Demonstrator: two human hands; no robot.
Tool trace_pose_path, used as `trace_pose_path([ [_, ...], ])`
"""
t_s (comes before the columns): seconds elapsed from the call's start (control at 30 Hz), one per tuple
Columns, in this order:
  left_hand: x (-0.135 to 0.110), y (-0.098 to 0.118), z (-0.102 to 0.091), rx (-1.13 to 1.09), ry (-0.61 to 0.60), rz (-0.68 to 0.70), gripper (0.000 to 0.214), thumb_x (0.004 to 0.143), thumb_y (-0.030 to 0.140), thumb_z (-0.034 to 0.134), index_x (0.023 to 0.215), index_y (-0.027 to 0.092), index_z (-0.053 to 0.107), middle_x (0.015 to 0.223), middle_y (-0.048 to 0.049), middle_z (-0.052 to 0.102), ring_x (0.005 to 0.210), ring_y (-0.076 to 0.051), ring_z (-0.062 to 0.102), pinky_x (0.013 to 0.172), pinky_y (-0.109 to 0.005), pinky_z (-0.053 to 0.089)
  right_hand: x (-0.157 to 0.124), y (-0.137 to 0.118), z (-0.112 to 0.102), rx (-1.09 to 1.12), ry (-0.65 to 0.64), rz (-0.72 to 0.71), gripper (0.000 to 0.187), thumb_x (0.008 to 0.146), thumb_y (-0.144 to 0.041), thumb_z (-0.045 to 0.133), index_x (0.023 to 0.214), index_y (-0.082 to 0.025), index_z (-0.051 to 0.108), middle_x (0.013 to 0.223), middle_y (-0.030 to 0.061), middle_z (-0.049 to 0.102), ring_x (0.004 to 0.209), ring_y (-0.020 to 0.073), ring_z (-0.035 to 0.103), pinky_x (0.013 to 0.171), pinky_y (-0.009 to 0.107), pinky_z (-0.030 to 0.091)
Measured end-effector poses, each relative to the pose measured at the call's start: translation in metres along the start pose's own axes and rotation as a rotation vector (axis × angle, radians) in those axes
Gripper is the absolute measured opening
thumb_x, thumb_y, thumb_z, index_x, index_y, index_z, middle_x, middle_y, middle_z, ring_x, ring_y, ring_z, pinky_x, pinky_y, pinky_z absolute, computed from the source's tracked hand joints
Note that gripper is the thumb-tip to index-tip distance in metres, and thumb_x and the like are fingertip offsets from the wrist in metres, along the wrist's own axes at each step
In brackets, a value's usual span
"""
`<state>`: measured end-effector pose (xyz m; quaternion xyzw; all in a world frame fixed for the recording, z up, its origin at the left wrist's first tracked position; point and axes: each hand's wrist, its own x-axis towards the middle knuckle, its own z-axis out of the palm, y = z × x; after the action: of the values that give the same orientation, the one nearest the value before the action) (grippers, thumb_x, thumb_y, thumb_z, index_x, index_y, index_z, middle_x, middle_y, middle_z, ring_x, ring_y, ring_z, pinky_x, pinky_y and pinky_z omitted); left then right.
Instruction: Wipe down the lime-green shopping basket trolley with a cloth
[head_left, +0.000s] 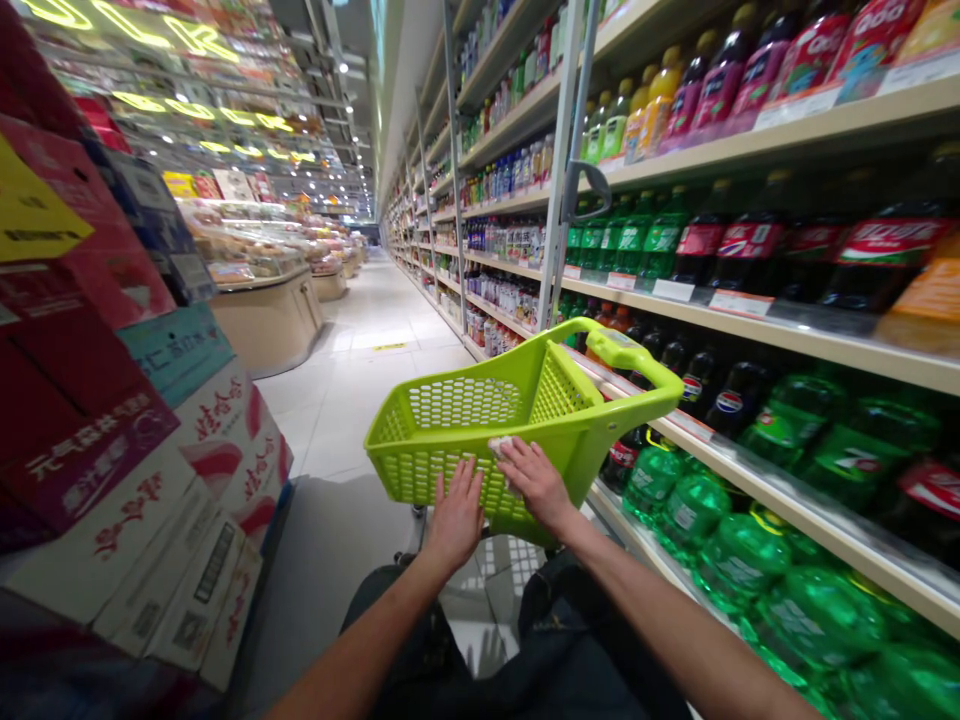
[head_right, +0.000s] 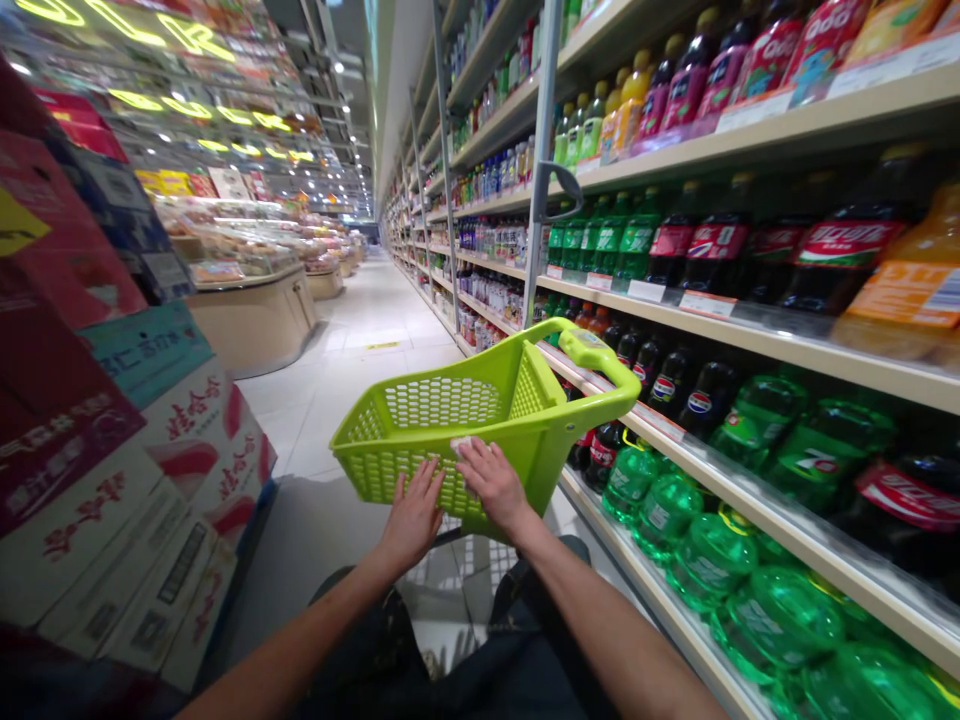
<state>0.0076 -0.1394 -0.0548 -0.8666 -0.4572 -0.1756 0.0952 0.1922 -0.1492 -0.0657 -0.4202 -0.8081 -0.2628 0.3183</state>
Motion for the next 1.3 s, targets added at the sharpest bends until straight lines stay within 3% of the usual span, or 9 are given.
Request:
trace_pose_path([
  [0.23, 0.008, 0.016, -0.010, -0.039, 0.005, 0.013, 0.047, 0.079, 0.020, 0.040, 0.126, 0.015, 0.042, 0.139, -0.0095, 0.033, 0.130, -0.023, 0.025, 0.104, -0.049, 0.023, -0.043, 0.000, 0.007, -0.024, -0.094, -0.067, 0.021, 0.087, -0.018, 0.042, 0.095, -0.019, 0.062, 0.114, 0.0065, 0.060, 0.118, 0.0178, 0.045, 0.094, 0.040, 0.043],
  [0.47, 0.014, 0.026, -0.013, -0.062, 0.019, 0.027, 0.047, 0.079, 0.019, 0.039, 0.126, 0.015, 0.041, 0.140, -0.0086, 0.032, 0.130, -0.023, 0.024, 0.105, -0.050, 0.021, -0.014, 0.025, -0.028, -0.099, 0.042, 0.007, 0.027, 0.088, -0.015, 0.039, 0.106, -0.019, 0.059, 0.121, 0.0085, 0.055, 0.127, 0.0198, 0.031, 0.098, 0.042, 0.036],
  [0.67, 0.020, 0.033, -0.014, -0.043, 0.026, 0.060, 0.048, 0.079, 0.022, 0.041, 0.126, 0.015, 0.041, 0.140, -0.0085, 0.033, 0.130, -0.022, 0.026, 0.105, -0.048, 0.023, -0.048, 0.019, -0.024, -0.044, -0.111, -0.020, 0.026, 0.088, -0.017, 0.038, 0.098, -0.021, 0.062, 0.115, 0.0052, 0.060, 0.121, 0.0158, 0.042, 0.094, 0.037, 0.042],
  [0.87, 0.025, 0.046, -0.014, -0.056, 0.036, 0.080, 0.047, 0.080, 0.023, 0.041, 0.127, 0.016, 0.040, 0.140, -0.0079, 0.032, 0.130, -0.022, 0.024, 0.105, -0.048, 0.022, -0.031, 0.041, -0.057, -0.091, 0.111, 0.137, 0.029, 0.087, -0.014, 0.039, 0.108, -0.020, 0.058, 0.122, 0.0100, 0.054, 0.127, 0.0192, 0.030, 0.100, 0.045, 0.033],
  [1.0, 0.026, 0.054, -0.017, -0.086, 0.056, 0.149, 0.048, 0.080, 0.022, 0.040, 0.127, 0.016, 0.039, 0.141, -0.0086, 0.031, 0.131, -0.023, 0.023, 0.105, -0.049, 0.022, -0.054, 0.031, -0.048, -0.008, -0.105, 0.096, 0.030, 0.086, -0.012, 0.038, 0.102, -0.022, 0.061, 0.114, 0.0075, 0.060, 0.119, 0.0167, 0.044, 0.095, 0.043, 0.039],
  [1.07, 0.031, 0.047, -0.020, -0.088, 0.065, 0.162, 0.049, 0.080, 0.020, 0.039, 0.128, 0.017, 0.038, 0.141, -0.0079, 0.030, 0.131, -0.022, 0.022, 0.105, -0.049, 0.020, -0.063, 0.027, -0.053, 0.024, -0.138, 0.098, 0.032, 0.085, -0.011, 0.037, 0.103, -0.023, 0.060, 0.115, 0.0069, 0.060, 0.118, 0.0163, 0.045, 0.094, 0.042, 0.041],
  [1.13, 0.038, 0.029, -0.023, -0.069, 0.072, 0.098, 0.050, 0.080, 0.018, 0.037, 0.130, 0.016, 0.036, 0.142, -0.0085, 0.028, 0.131, -0.022, 0.021, 0.105, -0.048, 0.020, -0.058, 0.035, -0.075, -0.001, 0.000, 0.159, 0.034, 0.083, -0.010, 0.038, 0.107, -0.022, 0.059, 0.121, 0.0090, 0.055, 0.122, 0.0182, 0.040, 0.096, 0.044, 0.038],
  [1.23, 0.049, -0.009, -0.026, -0.018, 0.036, -0.153, 0.051, 0.081, 0.020, 0.036, 0.131, 0.012, 0.033, 0.140, -0.0129, 0.030, 0.130, -0.026, 0.025, 0.102, -0.052, 0.023, -0.027, 0.073, -0.129, -0.153, 0.269, 0.311, 0.038, 0.080, -0.009, 0.040, 0.112, -0.020, 0.056, 0.127, 0.0103, 0.049, 0.125, 0.0219, 0.034, 0.100, 0.048, 0.031],
  [1.3, 0.053, -0.030, -0.026, 0.003, -0.025, -0.188, 0.050, 0.081, 0.021, 0.037, 0.130, 0.014, 0.034, 0.137, -0.0122, 0.037, 0.128, -0.026, 0.028, 0.101, -0.055, 0.022, -0.003, 0.101, -0.155, -0.274, 0.302, 0.436, 0.039, 0.078, -0.009, 0.041, 0.112, -0.019, 0.056, 0.127, 0.0106, 0.049, 0.124, 0.0236, 0.036, 0.101, 0.050, 0.028],
])
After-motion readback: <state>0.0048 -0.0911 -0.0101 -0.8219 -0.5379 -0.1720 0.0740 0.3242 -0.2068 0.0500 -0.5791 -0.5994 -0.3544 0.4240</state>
